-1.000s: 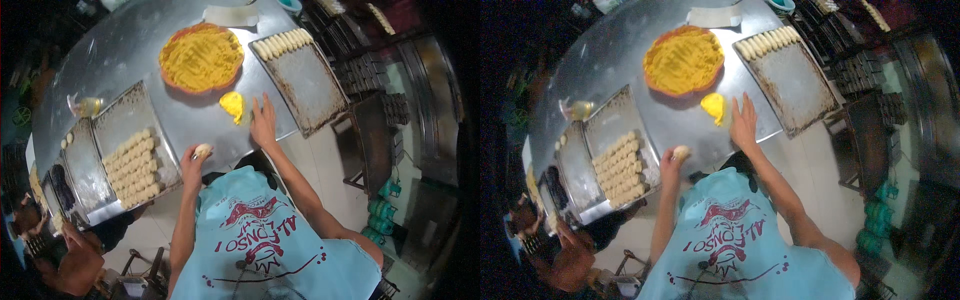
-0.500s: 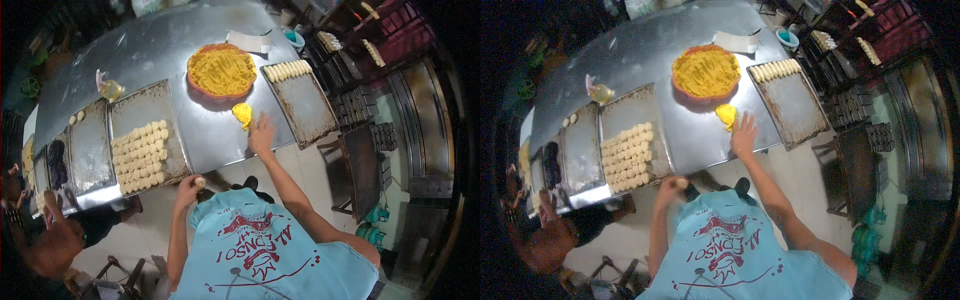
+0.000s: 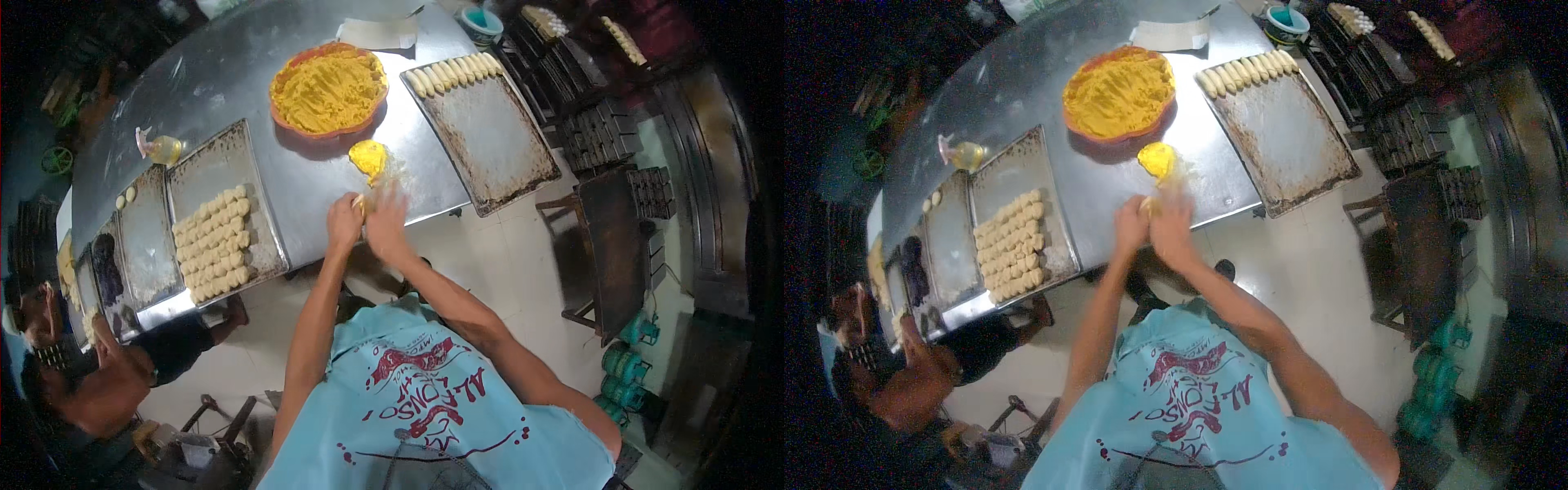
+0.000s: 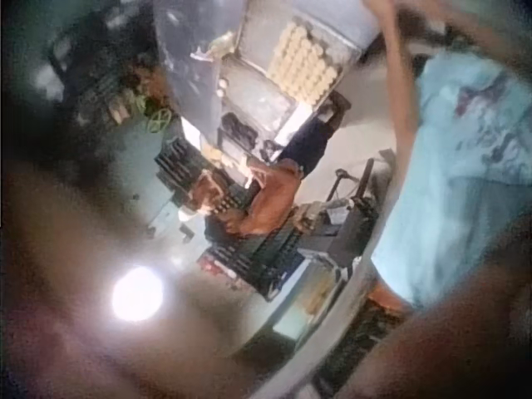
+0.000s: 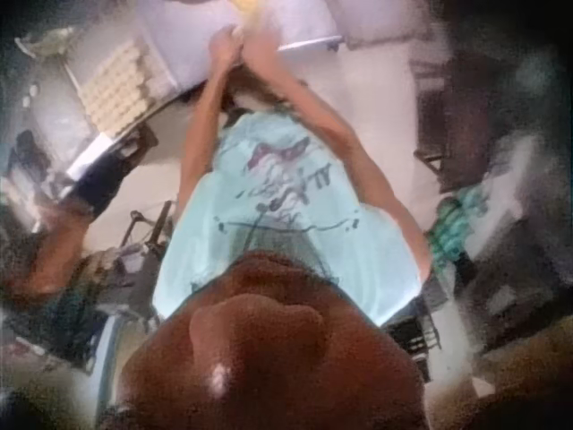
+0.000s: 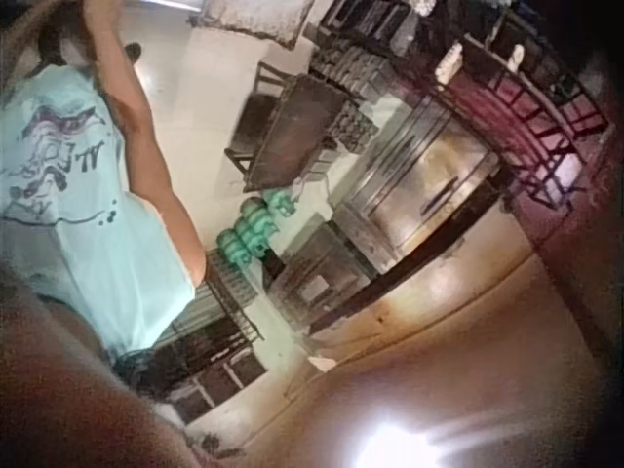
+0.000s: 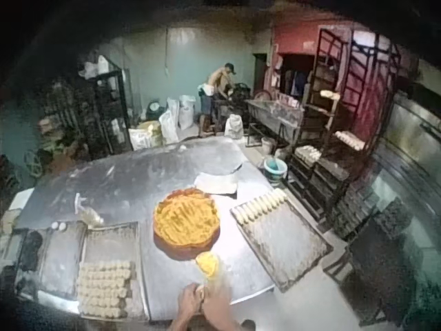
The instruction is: Filling small pieces of dough with yellow paste and rolling them into cylinders on a bakery table.
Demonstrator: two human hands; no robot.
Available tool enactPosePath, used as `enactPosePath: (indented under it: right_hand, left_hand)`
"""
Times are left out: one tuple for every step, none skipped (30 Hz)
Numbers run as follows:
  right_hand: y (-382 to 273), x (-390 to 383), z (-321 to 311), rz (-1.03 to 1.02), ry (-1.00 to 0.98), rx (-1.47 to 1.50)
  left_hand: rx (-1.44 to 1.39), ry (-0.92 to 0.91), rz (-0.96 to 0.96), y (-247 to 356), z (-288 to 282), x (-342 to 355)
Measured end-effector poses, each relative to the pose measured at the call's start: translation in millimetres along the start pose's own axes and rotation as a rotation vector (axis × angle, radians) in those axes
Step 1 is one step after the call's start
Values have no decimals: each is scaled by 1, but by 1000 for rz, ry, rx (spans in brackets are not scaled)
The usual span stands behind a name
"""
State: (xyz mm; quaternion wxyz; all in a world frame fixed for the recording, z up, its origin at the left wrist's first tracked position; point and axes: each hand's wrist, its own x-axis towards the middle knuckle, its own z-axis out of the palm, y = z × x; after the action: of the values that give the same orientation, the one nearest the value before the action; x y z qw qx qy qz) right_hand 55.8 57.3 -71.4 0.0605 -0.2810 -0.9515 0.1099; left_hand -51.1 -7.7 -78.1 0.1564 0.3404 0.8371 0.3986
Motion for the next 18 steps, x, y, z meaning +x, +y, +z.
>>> enactPosePath:
  right_hand:
    - [10, -8, 19, -190, 12, 21]
    - [14, -9, 18, -194, 1, 30]
    - [24, -7, 14, -138, 23, -29]
    - [26, -4, 6, -92, 41, -91]
    - [17, 3, -14, 53, 37, -79]
    - [5, -2, -6, 43, 25, -80]
    - [-5, -5, 2, 9, 1, -145]
    - [-11, -11, 16, -32, -29, -207]
    - [-4, -14, 24, -79, 9, -260]
    - [-1, -15, 21, -88, -6, -262]
    - [3, -11, 8, -14, 14, -185]
    - [0, -5, -2, 63, 39, -109]
    - [-12, -5, -2, 141, 29, -132]
    - [-16, -6, 11, 154, 33, -148]
    - [-18, -8, 28, 108, 109, -54]
    - [-23, -19, 44, 73, 172, 45]
    - [-21, -18, 41, 72, 169, 43]
    - [-7, -18, 31, 101, 135, -70]
  left_hand:
    - [12, 18, 19, 10, 2, 4]
    - [30, 55, 14, 6, 0, -1]
    - [34, 53, 1, 2, 0, -3]
    - [33, 113, 19, -5, 1, -4]
    - [31, 171, 40, -9, 2, -5]
    - [29, 174, 25, -13, 1, -9]
    - [28, 116, 64, -9, 2, -6]
    - [27, 61, 95, -9, 2, -6]
    - [14, 50, 97, -10, 0, -3]
    - [8, 39, 124, -19, -6, -4]
    - [-1, 38, 150, -27, -11, -5]
    - [-8, 50, 140, -32, -15, -6]
    - [-12, 25, 149, -33, -16, -5]
    - [-21, -11, 172, -28, -15, -2]
    - [-36, -19, 185, -25, -14, 3]
    - [-58, -18, 207, -25, -15, -1]
    - [-72, 8, 221, -31, -20, -1]
    - [-75, 7, 220, -37, -26, -1]
